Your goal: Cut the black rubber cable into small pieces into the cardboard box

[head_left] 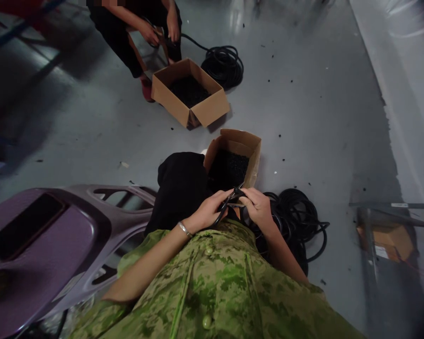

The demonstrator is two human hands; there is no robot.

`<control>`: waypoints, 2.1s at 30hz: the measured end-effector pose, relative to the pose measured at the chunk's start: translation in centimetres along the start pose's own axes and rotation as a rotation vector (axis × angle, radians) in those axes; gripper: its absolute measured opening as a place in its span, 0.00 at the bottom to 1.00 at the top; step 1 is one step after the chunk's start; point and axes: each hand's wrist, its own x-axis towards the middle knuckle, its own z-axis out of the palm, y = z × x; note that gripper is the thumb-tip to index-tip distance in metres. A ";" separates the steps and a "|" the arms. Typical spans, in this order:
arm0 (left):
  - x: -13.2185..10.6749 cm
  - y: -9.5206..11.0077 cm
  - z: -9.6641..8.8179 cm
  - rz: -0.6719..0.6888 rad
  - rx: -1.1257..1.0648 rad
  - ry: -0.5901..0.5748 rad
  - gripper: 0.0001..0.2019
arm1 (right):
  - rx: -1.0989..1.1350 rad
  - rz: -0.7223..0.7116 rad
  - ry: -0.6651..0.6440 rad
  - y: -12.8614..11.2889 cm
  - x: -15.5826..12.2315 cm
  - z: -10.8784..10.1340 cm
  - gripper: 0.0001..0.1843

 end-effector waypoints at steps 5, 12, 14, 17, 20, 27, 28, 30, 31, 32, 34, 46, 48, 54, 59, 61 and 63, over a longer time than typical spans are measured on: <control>0.0 0.2 -0.1 0.001 0.034 0.003 0.30 | -0.001 -0.006 0.007 0.0 -0.1 -0.1 0.16; -0.1 0.4 -0.2 -0.001 0.057 0.007 0.29 | -0.040 0.020 0.044 -0.1 -0.2 -0.5 0.15; -0.1 0.3 -0.1 -0.014 0.062 0.014 0.29 | -0.048 0.022 0.045 -0.1 -0.2 -0.5 0.15; -0.2 0.2 -0.1 -0.032 0.041 0.031 0.28 | -0.065 0.016 0.041 0.0 -0.1 -0.6 0.15; -0.2 0.2 -0.1 -0.048 0.022 0.043 0.27 | -0.072 0.002 0.044 0.1 0.0 -0.5 0.15; -0.2 0.2 0.0 -0.047 0.024 0.048 0.27 | -0.070 -0.003 0.041 0.4 0.1 -0.5 0.15; -0.2 0.2 0.0 -0.044 0.021 0.048 0.27 | -0.067 -0.005 0.043 0.4 0.1 -0.5 0.15; -0.2 0.1 0.0 -0.044 0.025 0.048 0.26 | -0.061 -0.010 0.048 0.4 0.1 -0.5 0.15; -0.2 0.1 0.0 -0.045 0.031 0.051 0.26 | -0.060 -0.012 0.050 0.5 0.1 -0.4 0.15; -0.2 0.1 0.0 -0.046 0.039 0.056 0.26 | -0.061 -0.011 0.051 0.5 0.1 -0.4 0.15; -0.2 0.2 -0.1 -0.044 0.061 0.065 0.25 | -0.067 -0.009 0.049 0.5 0.1 -0.5 0.15; -0.3 0.9 -0.4 0.010 0.382 0.024 0.26 | -0.151 -0.111 0.084 0.2 0.4 -1.1 0.15; -0.3 0.9 -0.4 0.005 0.404 0.018 0.26 | -0.161 -0.112 0.079 0.3 0.4 -1.0 0.15; -0.4 0.5 -0.3 0.004 0.435 0.028 0.25 | -0.190 -0.096 0.062 0.5 0.4 -1.0 0.16; -0.4 1.0 -0.4 -0.049 0.458 -0.020 0.22 | -0.208 -0.115 0.063 0.9 0.5 -1.0 0.16; -0.4 1.3 -0.4 -0.065 0.465 -0.047 0.19 | -0.215 -0.121 0.052 1.0 0.6 -1.1 0.16; -0.4 1.5 -0.4 -0.074 0.474 -0.064 0.15 | -0.230 -0.117 0.031 1.1 0.6 -1.1 0.17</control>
